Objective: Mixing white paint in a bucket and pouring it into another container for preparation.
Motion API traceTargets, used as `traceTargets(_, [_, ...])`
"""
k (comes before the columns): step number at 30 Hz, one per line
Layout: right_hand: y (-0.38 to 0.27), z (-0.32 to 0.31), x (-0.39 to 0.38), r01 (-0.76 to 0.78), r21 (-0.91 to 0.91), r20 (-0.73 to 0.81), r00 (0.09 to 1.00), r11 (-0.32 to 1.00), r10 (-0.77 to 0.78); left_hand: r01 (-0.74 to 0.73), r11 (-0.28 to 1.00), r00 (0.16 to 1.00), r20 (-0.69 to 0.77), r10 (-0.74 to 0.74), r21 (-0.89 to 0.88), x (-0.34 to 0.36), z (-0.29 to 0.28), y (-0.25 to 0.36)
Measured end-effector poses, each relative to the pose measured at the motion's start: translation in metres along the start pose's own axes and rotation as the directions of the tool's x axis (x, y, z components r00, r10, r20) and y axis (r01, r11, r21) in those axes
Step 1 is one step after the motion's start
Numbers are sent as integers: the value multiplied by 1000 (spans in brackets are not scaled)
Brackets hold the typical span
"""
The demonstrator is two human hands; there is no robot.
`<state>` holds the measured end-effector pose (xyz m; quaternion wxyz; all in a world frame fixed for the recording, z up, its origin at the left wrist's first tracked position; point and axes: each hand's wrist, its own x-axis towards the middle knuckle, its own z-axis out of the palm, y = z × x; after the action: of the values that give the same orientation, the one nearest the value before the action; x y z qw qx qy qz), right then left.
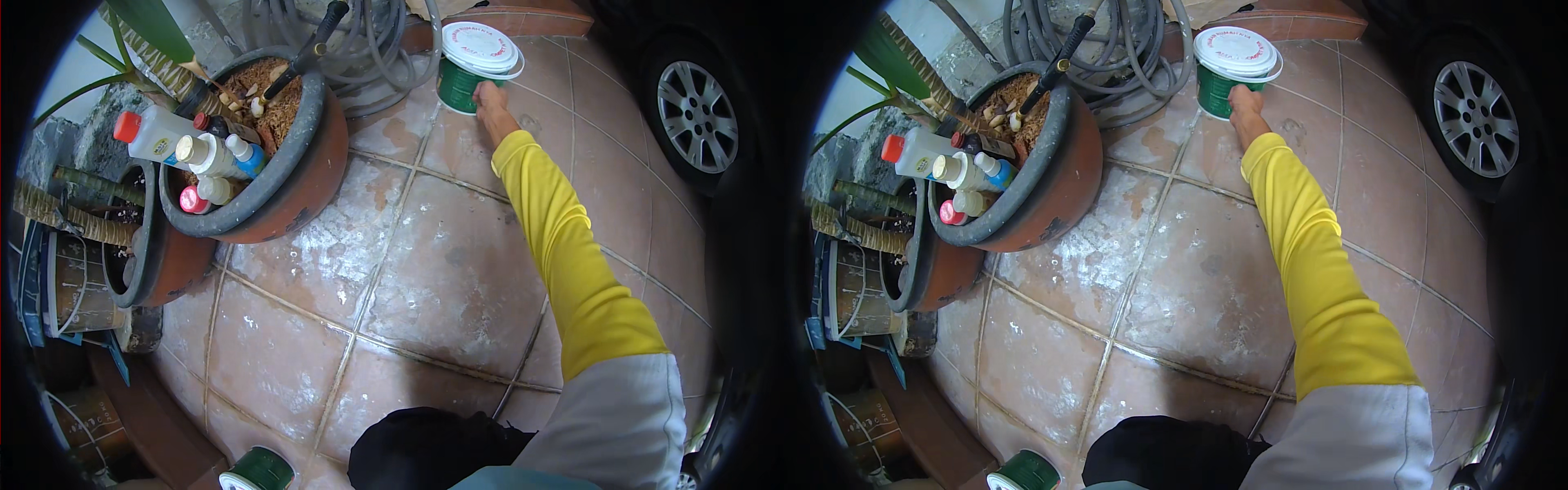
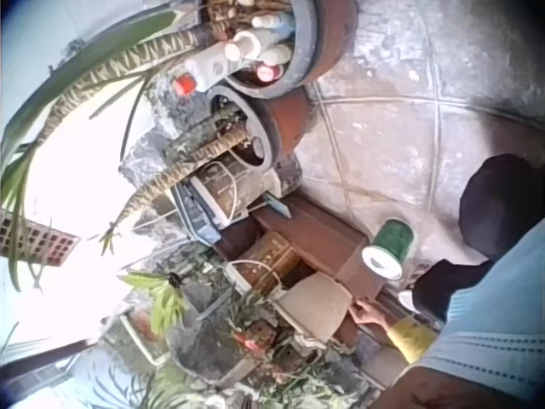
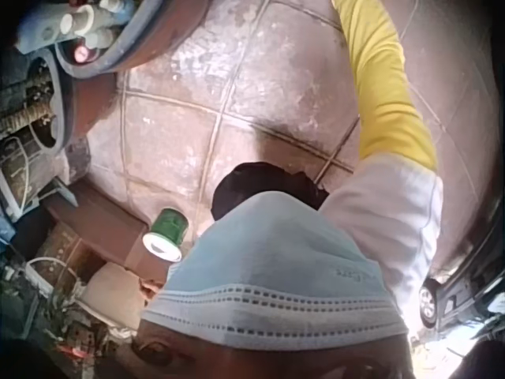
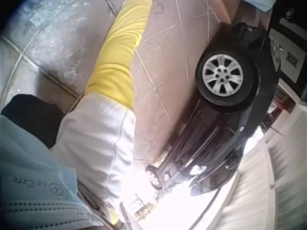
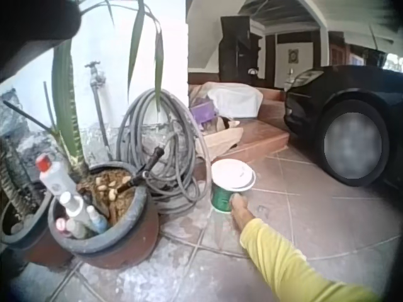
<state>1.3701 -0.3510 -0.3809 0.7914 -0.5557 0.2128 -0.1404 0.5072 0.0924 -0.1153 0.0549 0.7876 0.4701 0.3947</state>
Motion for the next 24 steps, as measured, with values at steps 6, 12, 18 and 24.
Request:
traceTargets(6, [1,32,39,-52,204,225,974,978,5,-65,997,997,35,67,-51,-3,5,-3])
traceTargets(12, [-14,57,36,-107,-128,315,938,986,143,32,999,998,55,-30,-33,-11,4,9])
traceTargets(18, [-13,59,12,3,-552,368,898,834,240,38,999,994,102,-39,9,1,0,13])
traceTargets(24, [-3,2,-31,20,-328,315,945,944,90,143,989,990,7,-143,-34,-4,10,16])
